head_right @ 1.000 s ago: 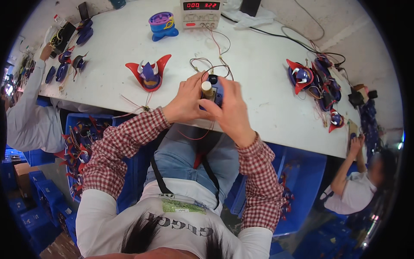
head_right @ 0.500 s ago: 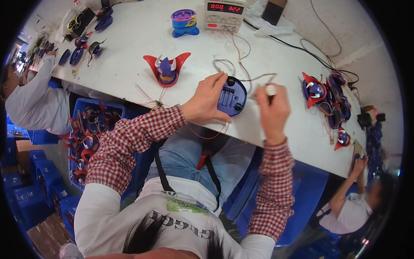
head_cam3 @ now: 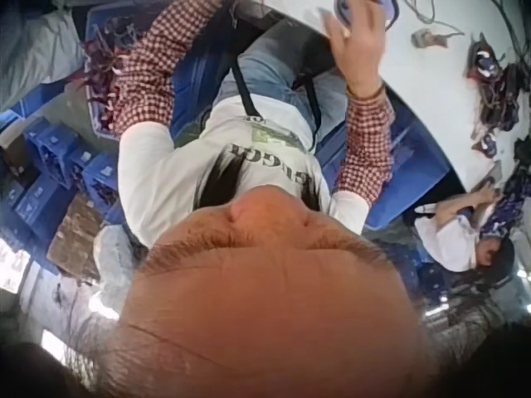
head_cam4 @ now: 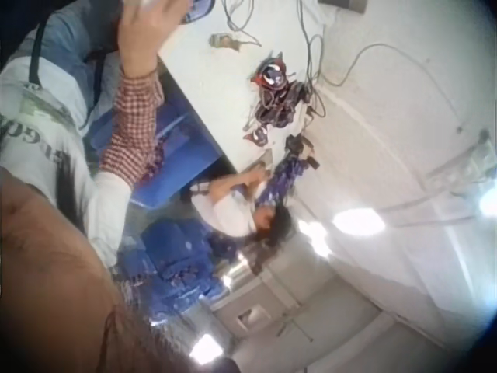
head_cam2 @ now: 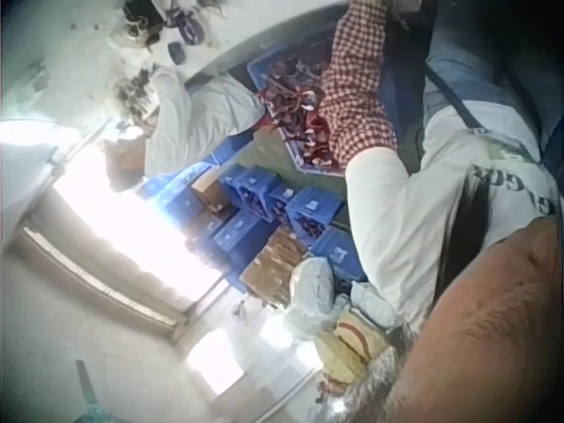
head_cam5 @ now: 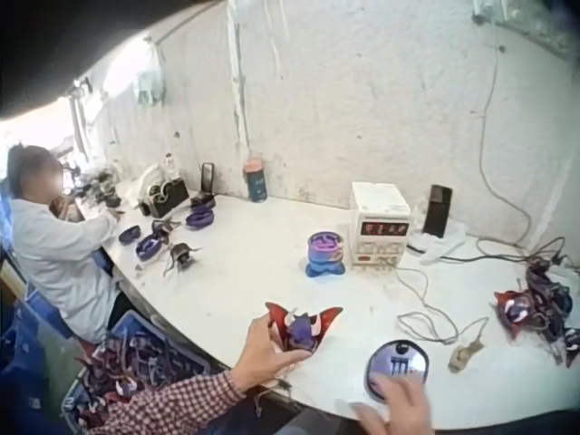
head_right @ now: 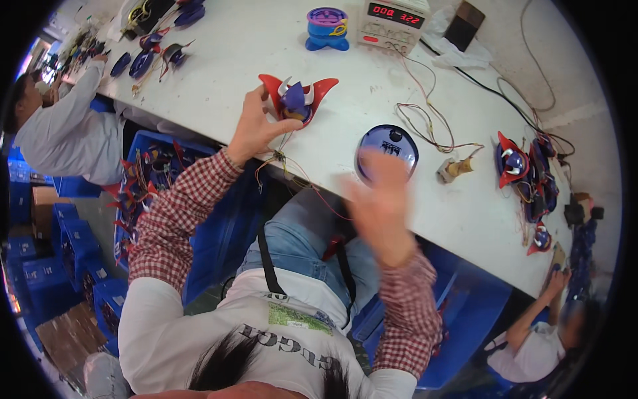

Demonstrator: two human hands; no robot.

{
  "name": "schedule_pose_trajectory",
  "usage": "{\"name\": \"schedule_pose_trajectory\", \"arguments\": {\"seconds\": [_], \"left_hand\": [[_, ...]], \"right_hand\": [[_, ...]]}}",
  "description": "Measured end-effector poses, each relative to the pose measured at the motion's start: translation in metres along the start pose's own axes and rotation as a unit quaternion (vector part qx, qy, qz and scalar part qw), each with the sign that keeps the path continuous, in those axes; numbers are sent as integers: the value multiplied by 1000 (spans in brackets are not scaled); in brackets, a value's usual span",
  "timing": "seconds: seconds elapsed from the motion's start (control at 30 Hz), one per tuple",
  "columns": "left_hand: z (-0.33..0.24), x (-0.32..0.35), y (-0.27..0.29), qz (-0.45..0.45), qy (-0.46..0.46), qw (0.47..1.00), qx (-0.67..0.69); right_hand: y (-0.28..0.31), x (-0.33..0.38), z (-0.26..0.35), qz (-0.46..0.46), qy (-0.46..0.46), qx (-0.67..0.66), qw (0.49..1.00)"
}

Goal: Assembling and testing electronic toy fan units at a production workbench.

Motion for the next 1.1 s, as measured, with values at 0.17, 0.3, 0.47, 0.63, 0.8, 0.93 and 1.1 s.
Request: {"name": "schedule_pose_trajectory", "arguments": {"seconds": [0.17,0.3,0.47,0.63,0.8,0.93,1.1], "left_hand": [[-17,-11,-28,65,33,997,17],[-11,-9,-29,96,100,979,151],[-40,-4,-29,219,114,877,412],[-93,2,-46,305,39,822,479],[-126,10,-81,312,-54,897,310],[-137,21,-115,258,-83,951,146],[-124,19,-116,182,-120,971,102]], "right_hand": [[-135,-12,-6,107,-134,-5,985],[-141,-9,-13,77,-148,-71,983],[-67,-16,-24,32,-217,-193,956],[-7,-8,-68,-37,-323,-282,903],[26,-6,-107,-45,-226,-94,968],[30,24,-127,-89,-211,63,971],[22,9,-125,-77,-269,-31,960]]}}
Point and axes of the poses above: each hand's wrist, its own x-axis away from the middle knuckle, its own y-axis out of the back of the hand, z = x × y, the point moved 10 cm from there along -x, towards the middle knuckle, and after that the axes turned 13 degrees about -x, right-handed, at the moved point
